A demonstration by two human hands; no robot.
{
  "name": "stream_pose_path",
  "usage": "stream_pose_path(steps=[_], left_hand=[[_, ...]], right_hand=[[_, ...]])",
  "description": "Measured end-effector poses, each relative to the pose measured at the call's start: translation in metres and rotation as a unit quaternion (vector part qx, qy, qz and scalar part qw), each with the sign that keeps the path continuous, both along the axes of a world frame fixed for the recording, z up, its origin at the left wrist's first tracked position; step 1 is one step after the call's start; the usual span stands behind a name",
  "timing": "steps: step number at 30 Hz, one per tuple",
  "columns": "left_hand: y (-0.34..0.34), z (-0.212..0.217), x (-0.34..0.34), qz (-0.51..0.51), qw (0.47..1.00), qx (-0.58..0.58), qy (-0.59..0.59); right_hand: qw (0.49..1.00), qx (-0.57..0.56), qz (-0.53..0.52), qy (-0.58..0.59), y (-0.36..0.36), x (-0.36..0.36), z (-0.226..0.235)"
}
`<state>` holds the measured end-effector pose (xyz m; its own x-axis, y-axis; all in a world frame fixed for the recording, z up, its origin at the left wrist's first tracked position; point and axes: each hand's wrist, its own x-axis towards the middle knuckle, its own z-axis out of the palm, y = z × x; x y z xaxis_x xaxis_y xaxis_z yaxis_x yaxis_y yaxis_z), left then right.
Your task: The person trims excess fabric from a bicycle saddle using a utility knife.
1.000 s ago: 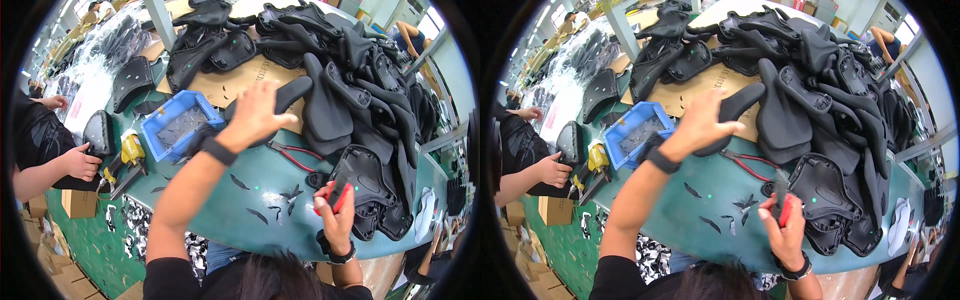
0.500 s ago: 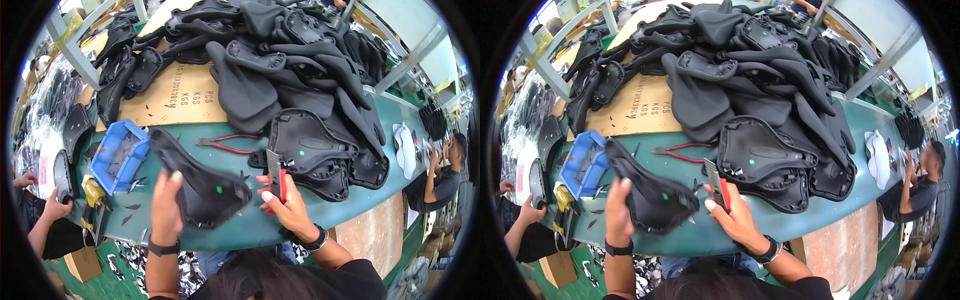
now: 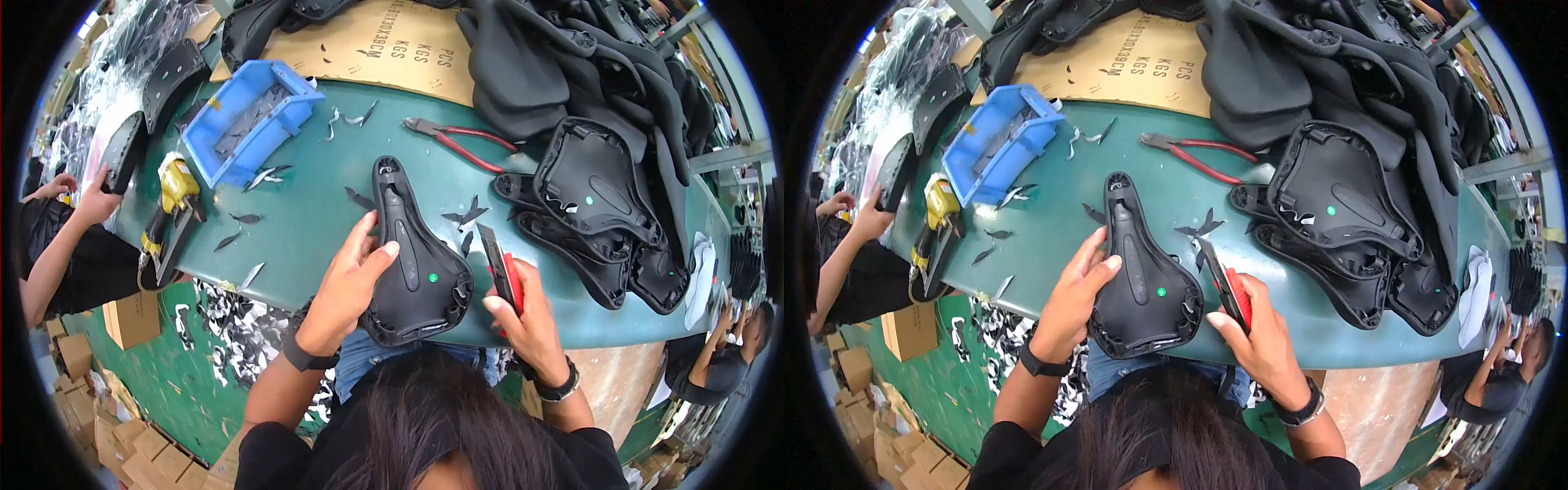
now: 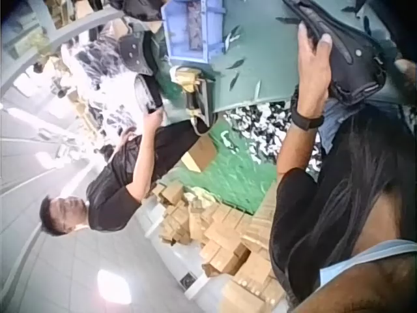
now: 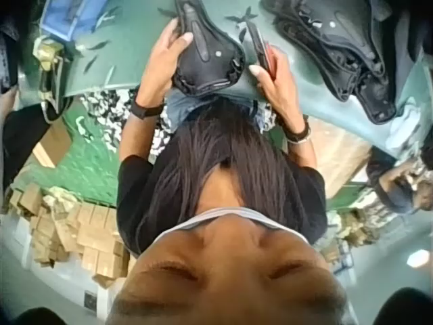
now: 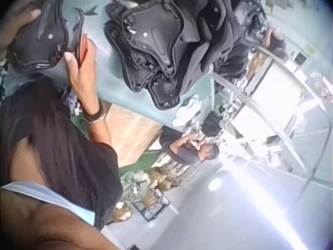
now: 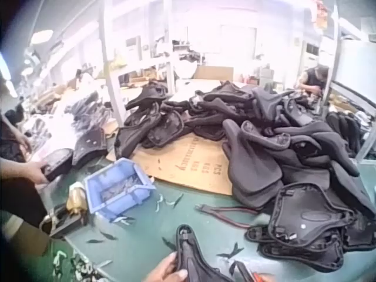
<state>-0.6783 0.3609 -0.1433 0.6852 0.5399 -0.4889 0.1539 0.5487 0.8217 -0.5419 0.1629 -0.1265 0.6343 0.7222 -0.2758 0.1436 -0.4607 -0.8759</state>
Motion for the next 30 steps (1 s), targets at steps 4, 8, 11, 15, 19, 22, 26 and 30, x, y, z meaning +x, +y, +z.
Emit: stream_pose_path(steps=[4, 8, 11, 15, 19, 22, 26, 30], left_hand=[[0.005, 0.004, -0.003, -0.012, 0.998, -0.063, 0.003], [0.013, -0.003, 0.002, -0.075, 0.993, 0.087, 0.0], [0.057, 0.028, 0.018, -0.323, 0.875, 0.351, 0.078], [0.058, 0.063, 0.048, -0.489, 0.61, 0.623, -0.012], [0.039, 0.031, 0.053, -0.376, 0.506, 0.768, -0.115], [0.053, 0.024, 0.029, -0.295, 0.676, 0.673, -0.05], [0.071, -0.007, -0.008, -0.331, 0.704, 0.628, 0.006], [0.072, -0.019, -0.014, -0.333, 0.761, 0.554, -0.06]], right_hand=[[0.959, 0.015, 0.134, -0.249, -0.01, 0.008, 0.009], [0.914, -0.037, 0.222, -0.337, 0.008, 0.015, 0.022], [0.922, 0.097, 0.143, -0.346, 0.013, 0.03, 0.012], [0.97, 0.195, -0.14, -0.035, 0.017, 0.023, 0.02], [0.999, -0.029, -0.007, 0.021, 0.004, 0.007, 0.002], [0.998, -0.049, 0.026, 0.002, -0.015, 0.0, -0.009], [0.996, -0.003, 0.059, -0.065, -0.004, -0.001, 0.006], [0.917, -0.02, 0.263, -0.301, 0.025, 0.002, 0.015]])
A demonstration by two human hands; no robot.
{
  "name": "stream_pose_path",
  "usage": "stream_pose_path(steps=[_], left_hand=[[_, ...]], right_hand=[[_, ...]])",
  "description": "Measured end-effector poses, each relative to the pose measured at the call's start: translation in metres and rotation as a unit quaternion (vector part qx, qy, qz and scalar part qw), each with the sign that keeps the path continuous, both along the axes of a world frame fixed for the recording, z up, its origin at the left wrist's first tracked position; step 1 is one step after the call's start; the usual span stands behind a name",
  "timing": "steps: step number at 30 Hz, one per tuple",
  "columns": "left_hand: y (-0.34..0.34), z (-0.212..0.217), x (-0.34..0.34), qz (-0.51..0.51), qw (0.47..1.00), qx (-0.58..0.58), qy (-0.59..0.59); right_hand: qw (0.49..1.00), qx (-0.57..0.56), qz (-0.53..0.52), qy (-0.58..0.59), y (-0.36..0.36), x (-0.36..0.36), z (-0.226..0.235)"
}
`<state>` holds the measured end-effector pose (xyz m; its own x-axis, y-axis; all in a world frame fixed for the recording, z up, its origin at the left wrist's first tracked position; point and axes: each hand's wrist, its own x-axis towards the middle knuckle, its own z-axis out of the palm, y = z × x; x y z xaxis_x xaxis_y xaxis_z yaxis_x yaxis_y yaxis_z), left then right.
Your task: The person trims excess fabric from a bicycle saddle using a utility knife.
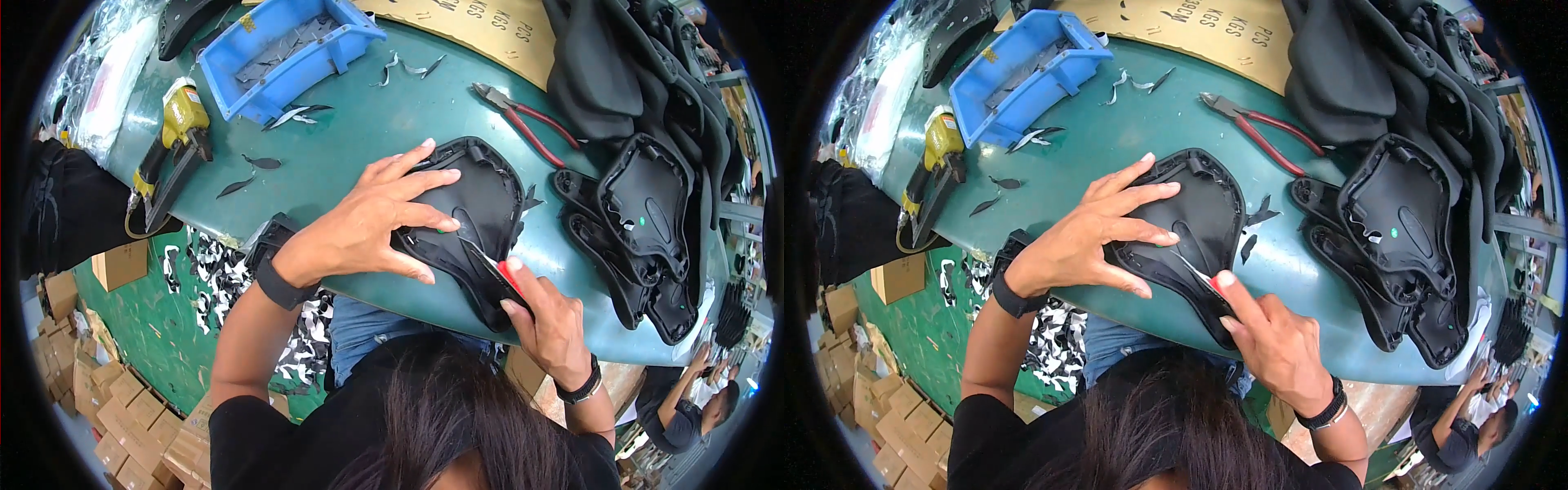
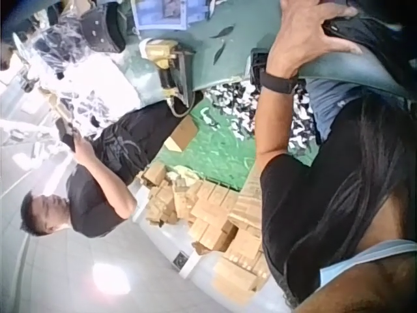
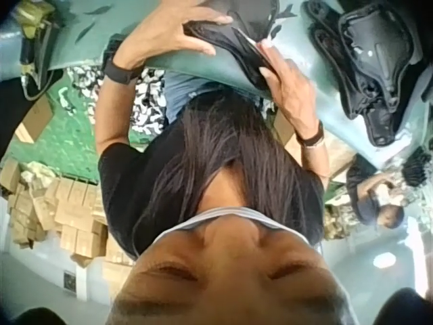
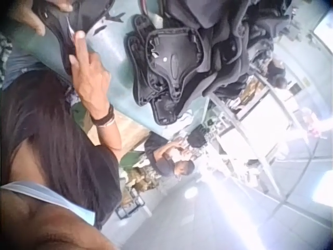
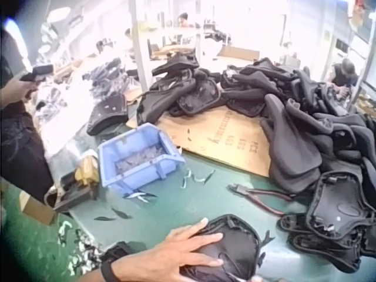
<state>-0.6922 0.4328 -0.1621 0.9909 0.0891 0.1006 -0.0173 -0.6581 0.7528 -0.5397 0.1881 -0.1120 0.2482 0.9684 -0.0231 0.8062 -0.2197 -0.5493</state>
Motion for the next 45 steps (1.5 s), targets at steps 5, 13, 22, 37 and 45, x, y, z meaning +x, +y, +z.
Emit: stream_pose_path(steps=[5, 13, 22, 37, 45], left_hand=[[-0.001, -0.002, -0.001, -0.001, 0.999, -0.032, -0.008], [0.001, -0.002, -0.002, -0.002, 1.0, -0.021, -0.005], [-0.016, 0.041, 0.012, -0.012, 0.991, 0.126, 0.041], [-0.033, 0.026, 0.03, -0.112, 0.941, 0.318, 0.003], [-0.034, 0.008, 0.026, 0.065, 0.962, 0.259, -0.062]], right_hand=[[0.998, -0.043, 0.048, -0.014, 0.018, -0.006, 0.003], [0.983, -0.137, 0.115, -0.04, 0.0, -0.002, 0.008], [0.98, -0.132, 0.11, -0.104, -0.011, 0.003, 0.011], [0.993, -0.088, 0.079, -0.028, -0.011, 0.008, -0.001], [0.98, -0.178, 0.069, -0.051, -0.045, 0.002, 0.018]])
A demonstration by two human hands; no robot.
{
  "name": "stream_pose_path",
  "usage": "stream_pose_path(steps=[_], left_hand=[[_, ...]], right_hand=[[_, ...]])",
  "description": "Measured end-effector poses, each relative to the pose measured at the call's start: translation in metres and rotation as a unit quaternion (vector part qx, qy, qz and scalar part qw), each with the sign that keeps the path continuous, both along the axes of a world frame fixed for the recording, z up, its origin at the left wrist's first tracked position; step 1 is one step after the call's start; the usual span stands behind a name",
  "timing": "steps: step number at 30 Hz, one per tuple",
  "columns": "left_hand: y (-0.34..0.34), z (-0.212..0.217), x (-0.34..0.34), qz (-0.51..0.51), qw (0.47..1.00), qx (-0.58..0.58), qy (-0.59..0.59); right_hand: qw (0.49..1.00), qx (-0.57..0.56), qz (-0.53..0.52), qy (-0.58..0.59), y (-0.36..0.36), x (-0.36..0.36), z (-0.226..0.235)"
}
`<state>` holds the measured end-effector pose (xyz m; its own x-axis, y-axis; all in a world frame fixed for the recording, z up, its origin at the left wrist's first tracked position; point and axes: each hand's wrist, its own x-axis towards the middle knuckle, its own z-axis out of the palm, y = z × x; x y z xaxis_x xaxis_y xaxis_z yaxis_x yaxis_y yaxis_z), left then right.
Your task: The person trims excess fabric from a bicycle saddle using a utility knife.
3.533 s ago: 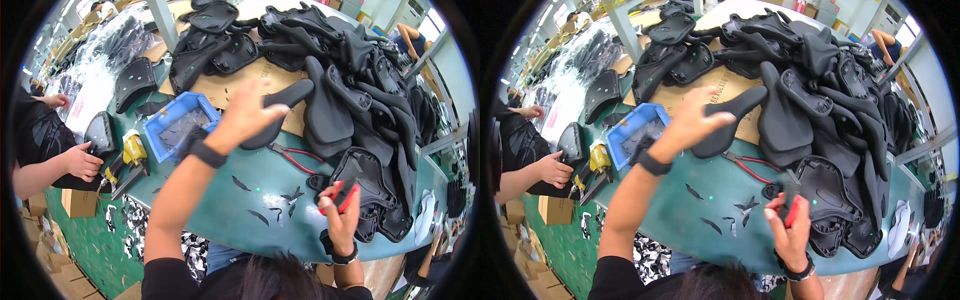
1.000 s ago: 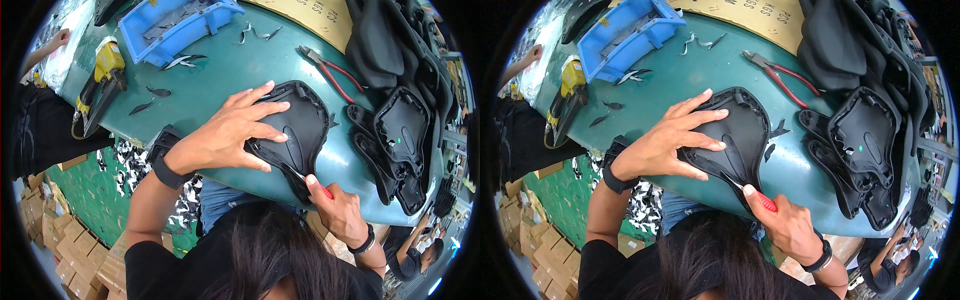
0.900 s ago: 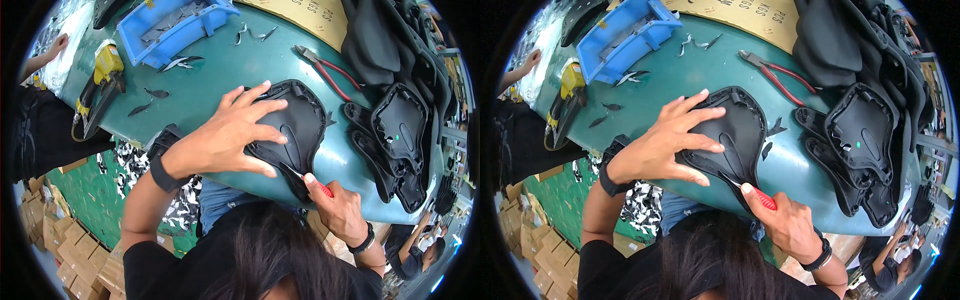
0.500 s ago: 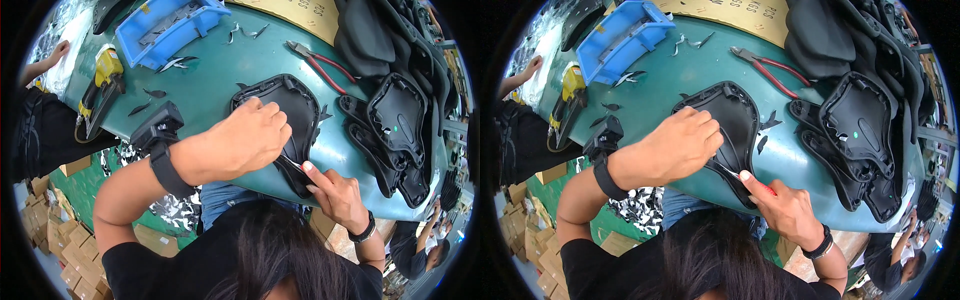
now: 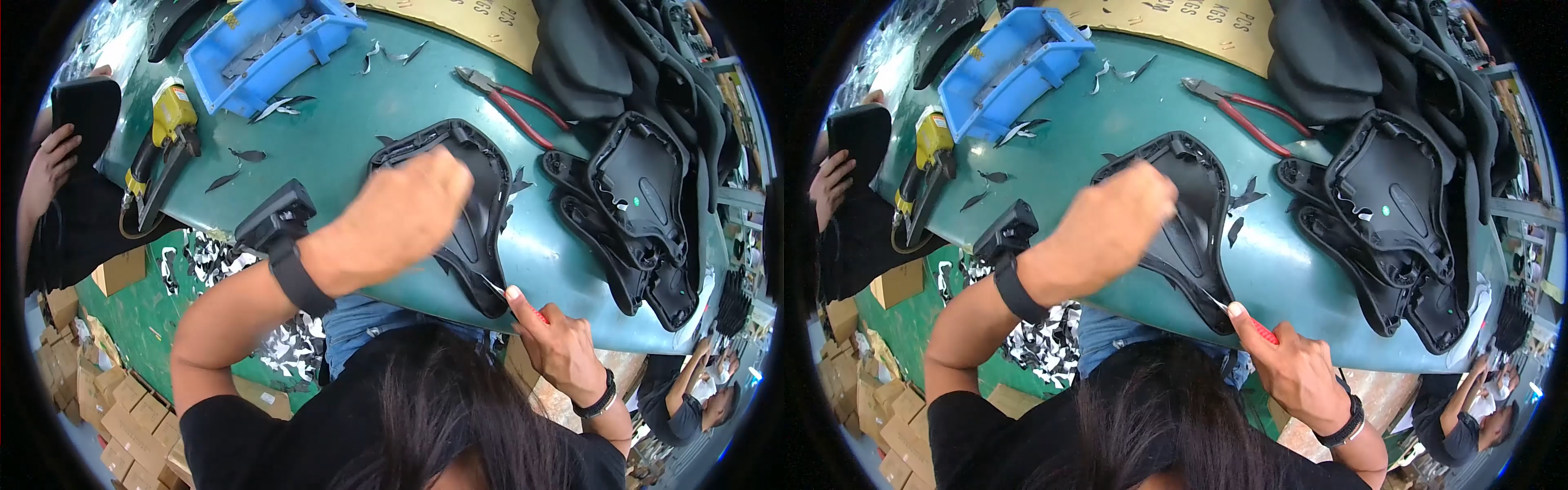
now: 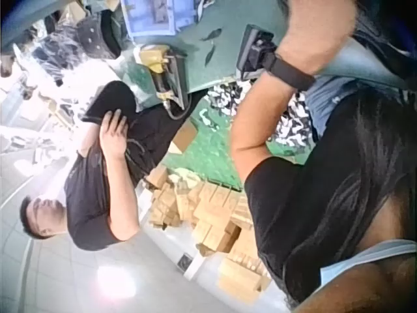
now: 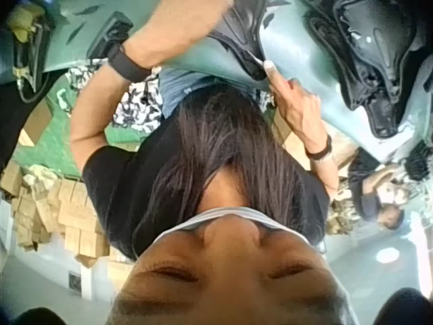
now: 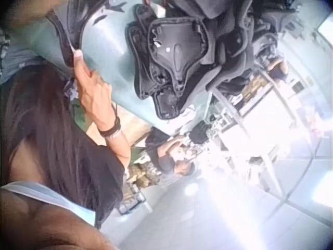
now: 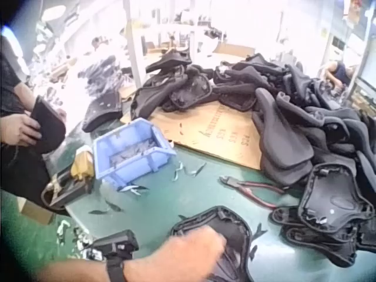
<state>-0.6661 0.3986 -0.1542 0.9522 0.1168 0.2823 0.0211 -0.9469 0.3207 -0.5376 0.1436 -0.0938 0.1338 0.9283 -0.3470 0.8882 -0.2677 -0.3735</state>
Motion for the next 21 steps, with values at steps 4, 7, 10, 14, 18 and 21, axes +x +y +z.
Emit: stream_pose_path(steps=[4, 7, 10, 14, 18, 21], left_hand=[[0.02, 0.015, -0.018, 0.309, 0.773, -0.487, -0.266], [-0.01, 0.004, -0.053, 0.332, 0.634, -0.663, -0.22], [-0.07, -0.004, -0.042, 0.351, 0.708, -0.604, -0.109], [-0.035, 0.004, -0.031, 0.267, 0.808, -0.526, -0.012], [-0.001, 0.043, -0.016, 0.059, 0.944, -0.244, 0.216], [-0.006, 0.046, -0.01, 0.04, 0.976, -0.163, 0.142]], right_hand=[[0.995, 0.075, -0.038, 0.057, -0.005, 0.009, -0.013], [0.951, 0.19, -0.175, 0.171, -0.002, 0.01, -0.033], [0.944, 0.08, -0.214, 0.239, 0.033, -0.006, -0.021], [0.923, 0.111, -0.131, 0.344, 0.034, -0.011, -0.022], [0.845, 0.224, -0.371, 0.314, 0.03, -0.001, -0.029], [0.816, 0.198, -0.357, 0.409, 0.035, -0.002, -0.039]])
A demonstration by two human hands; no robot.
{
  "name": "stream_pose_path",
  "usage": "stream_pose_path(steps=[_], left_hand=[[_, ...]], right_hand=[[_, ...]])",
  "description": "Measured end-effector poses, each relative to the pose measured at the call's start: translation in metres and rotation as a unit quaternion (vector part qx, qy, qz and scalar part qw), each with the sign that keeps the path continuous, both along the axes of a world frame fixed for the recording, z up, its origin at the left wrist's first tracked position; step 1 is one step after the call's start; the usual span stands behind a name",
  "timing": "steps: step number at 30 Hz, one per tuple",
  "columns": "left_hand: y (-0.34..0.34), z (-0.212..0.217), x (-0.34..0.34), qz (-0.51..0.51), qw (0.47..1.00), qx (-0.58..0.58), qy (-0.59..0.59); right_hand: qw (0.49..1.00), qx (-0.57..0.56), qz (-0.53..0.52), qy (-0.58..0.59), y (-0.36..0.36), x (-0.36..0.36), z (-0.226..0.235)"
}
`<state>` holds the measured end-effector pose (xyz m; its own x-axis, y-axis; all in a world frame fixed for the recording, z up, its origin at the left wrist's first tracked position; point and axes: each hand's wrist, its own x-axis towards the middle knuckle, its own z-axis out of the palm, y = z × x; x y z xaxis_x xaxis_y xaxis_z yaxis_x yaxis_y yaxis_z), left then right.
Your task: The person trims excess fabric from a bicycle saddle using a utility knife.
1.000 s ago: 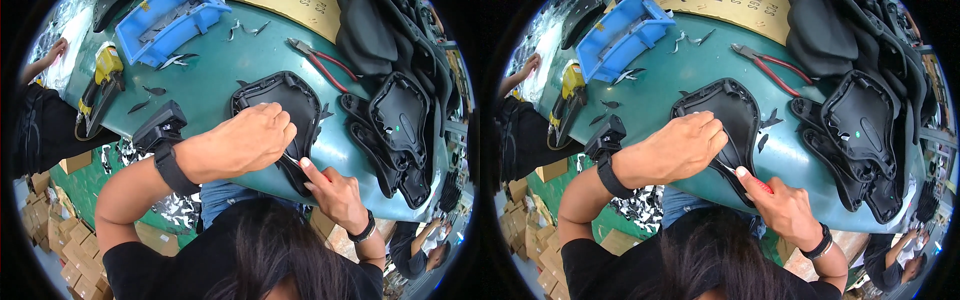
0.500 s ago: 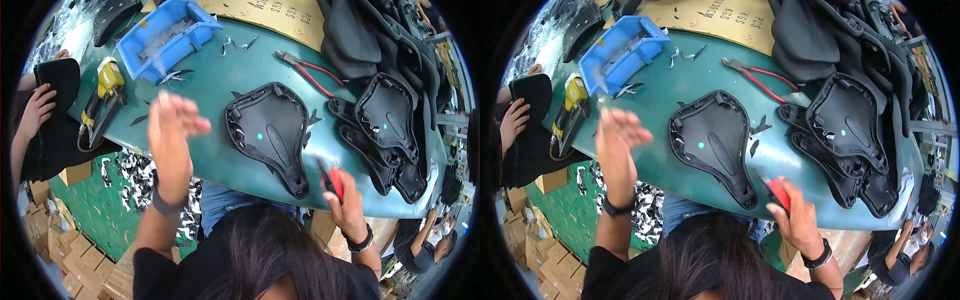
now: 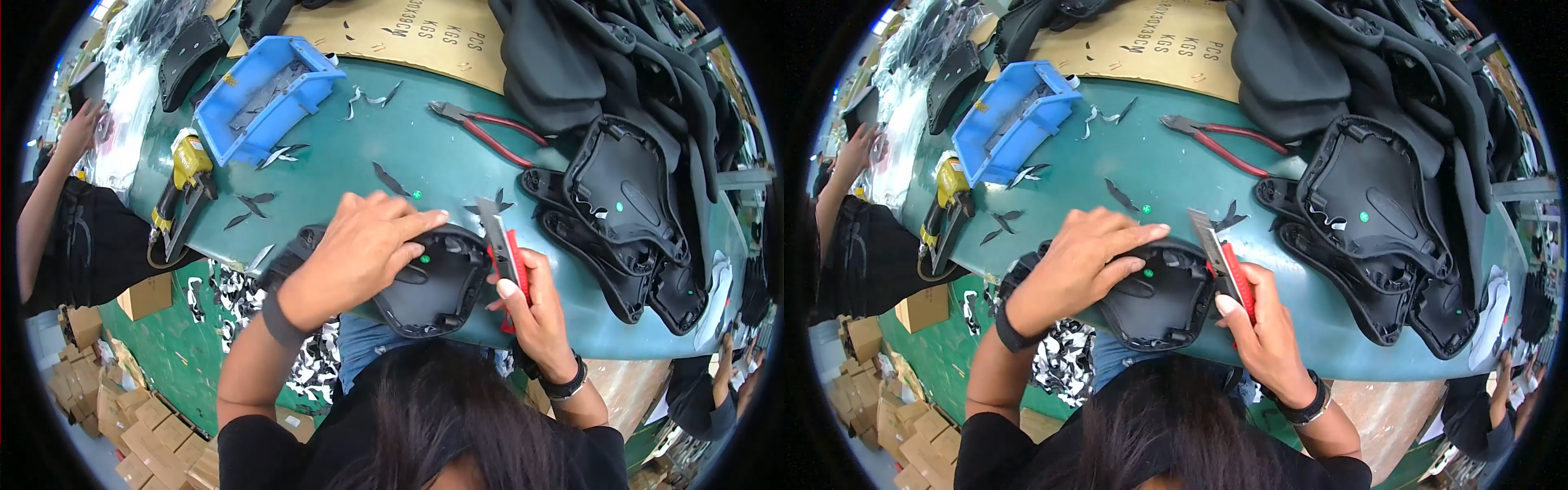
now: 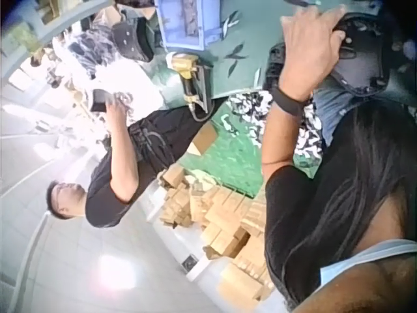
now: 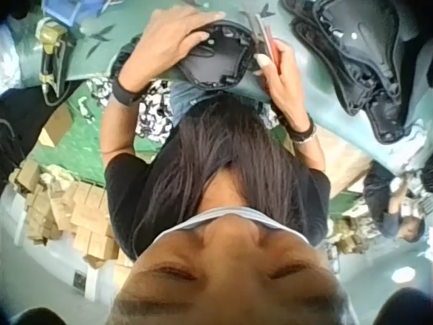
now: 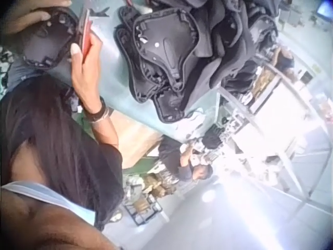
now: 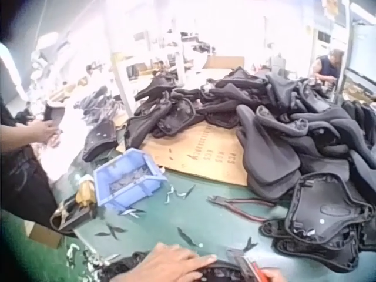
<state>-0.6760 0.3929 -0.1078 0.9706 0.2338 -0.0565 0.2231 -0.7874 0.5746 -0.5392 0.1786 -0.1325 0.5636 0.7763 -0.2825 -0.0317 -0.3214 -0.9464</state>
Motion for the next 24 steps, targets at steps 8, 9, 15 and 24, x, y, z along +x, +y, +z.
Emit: stream_pose_path(steps=[8, 9, 15, 24], left_hand=[[-0.075, -0.007, 0.009, 0.345, 0.934, 0.016, -0.094], [-0.081, -0.007, 0.008, 0.348, 0.933, -0.004, -0.089], [-0.095, -0.028, 0.004, 0.375, 0.922, -0.01, -0.096], [-0.097, -0.033, -0.005, 0.44, 0.862, -0.212, -0.133]], right_hand=[[0.99, -0.057, 0.091, 0.086, -0.004, -0.006, -0.01], [0.99, -0.044, 0.074, 0.112, -0.004, -0.006, -0.011], [0.986, -0.082, 0.142, 0.014, -0.001, -0.003, -0.006], [0.906, 0.023, 0.243, -0.346, -0.004, 0.028, 0.01]])
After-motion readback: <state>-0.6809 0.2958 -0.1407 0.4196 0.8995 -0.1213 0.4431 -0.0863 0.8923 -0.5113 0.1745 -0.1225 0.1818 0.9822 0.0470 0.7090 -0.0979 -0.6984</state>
